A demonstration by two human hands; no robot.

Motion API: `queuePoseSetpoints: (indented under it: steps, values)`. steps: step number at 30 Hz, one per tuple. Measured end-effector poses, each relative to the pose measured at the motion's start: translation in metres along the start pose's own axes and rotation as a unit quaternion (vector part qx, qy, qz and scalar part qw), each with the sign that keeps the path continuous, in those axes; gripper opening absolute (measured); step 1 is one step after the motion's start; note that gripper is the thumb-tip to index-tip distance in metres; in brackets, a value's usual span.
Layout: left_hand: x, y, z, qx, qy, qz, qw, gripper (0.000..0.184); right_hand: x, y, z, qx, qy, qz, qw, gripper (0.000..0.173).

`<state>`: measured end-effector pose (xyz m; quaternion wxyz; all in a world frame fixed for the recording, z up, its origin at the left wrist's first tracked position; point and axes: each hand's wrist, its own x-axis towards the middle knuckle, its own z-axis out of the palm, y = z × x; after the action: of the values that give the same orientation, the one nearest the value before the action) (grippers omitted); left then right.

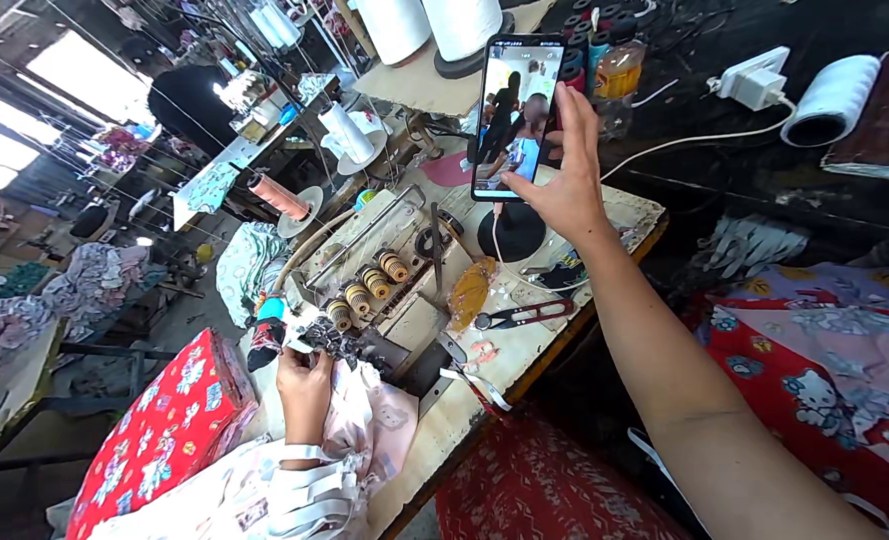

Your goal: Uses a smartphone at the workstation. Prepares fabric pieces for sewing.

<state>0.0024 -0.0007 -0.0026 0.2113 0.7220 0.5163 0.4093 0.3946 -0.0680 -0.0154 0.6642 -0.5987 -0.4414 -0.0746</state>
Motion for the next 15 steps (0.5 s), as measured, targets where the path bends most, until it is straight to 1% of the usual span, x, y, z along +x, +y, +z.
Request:
queuePoseSetpoints:
  steps: [4, 15]
  values:
    - [0.0003, -0.0004, -0.0004, 0.003, 0.001, -0.003, 1.000, 0.048, 0.0023, 0.0002, -0.0013, -0.008, -0.015, 0.004, 1.000, 0.099]
    - [-0.0007, 0.0015, -0.0001, 0.011, 0.002, -0.007, 1.000, 0.048, 0.0035, 0.0017, -0.0018, -0.012, -0.017, -0.012, 1.000, 0.097]
